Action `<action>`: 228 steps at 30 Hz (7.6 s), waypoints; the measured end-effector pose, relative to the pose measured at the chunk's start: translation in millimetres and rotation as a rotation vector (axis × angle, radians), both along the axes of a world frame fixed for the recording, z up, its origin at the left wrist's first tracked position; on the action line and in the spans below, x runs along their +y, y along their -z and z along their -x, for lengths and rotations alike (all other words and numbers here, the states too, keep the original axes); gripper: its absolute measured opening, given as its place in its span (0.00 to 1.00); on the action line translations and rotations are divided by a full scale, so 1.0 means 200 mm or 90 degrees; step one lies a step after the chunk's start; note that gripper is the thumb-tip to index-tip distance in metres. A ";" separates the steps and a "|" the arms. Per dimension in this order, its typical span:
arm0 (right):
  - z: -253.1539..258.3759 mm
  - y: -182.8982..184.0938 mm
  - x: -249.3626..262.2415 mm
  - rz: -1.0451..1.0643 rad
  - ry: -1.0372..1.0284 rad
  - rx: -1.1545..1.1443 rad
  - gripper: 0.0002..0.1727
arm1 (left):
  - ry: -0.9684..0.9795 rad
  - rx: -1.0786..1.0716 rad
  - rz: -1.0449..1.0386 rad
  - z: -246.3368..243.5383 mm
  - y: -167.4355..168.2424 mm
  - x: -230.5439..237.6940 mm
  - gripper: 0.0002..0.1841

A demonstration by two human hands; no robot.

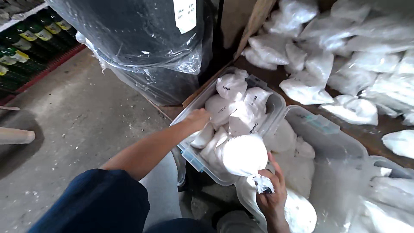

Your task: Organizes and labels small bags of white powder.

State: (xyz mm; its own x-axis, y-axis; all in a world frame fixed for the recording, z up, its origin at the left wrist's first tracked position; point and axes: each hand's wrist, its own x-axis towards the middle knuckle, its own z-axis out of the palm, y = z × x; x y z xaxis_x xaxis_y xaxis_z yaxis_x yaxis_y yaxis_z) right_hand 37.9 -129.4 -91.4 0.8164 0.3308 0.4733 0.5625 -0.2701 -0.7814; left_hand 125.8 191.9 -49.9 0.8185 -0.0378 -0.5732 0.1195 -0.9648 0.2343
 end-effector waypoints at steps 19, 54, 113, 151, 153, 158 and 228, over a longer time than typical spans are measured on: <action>-0.03 0.00 0.01 -0.015 -0.014 -0.004 0.08 | 0.454 0.039 -0.091 0.16 0.53 -0.09 0.27; -0.01 0.02 0.01 -0.020 0.014 -0.005 0.07 | -0.115 0.088 -0.109 0.09 0.12 -0.08 0.33; 0.01 0.02 -0.01 -0.039 0.030 -0.133 0.09 | 0.430 0.104 -0.073 0.08 0.51 -0.16 0.26; 0.00 -0.02 -0.01 -0.084 0.028 -0.138 0.08 | 0.400 -0.096 0.114 0.06 0.25 0.01 0.26; 0.01 -0.02 -0.01 -0.088 0.027 -0.133 0.08 | 0.347 -0.020 0.077 0.09 0.33 -0.11 0.24; 0.02 -0.02 -0.03 -0.084 0.021 -0.122 0.09 | 0.240 0.044 0.026 0.09 0.28 -0.30 0.12; 0.00 -0.24 -0.27 -0.169 0.290 -0.147 0.07 | 0.218 -0.036 0.383 0.16 0.10 -0.39 0.37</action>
State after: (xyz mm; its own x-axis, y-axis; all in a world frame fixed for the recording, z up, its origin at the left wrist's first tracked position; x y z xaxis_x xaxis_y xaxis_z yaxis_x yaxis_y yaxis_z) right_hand 37.1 -183.4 -44.2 0.7146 -0.1844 0.6748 0.5992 -0.3364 -0.7265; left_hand 94.4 113.7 -69.3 0.7315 -0.5976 -0.3284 -0.1971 -0.6464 0.7371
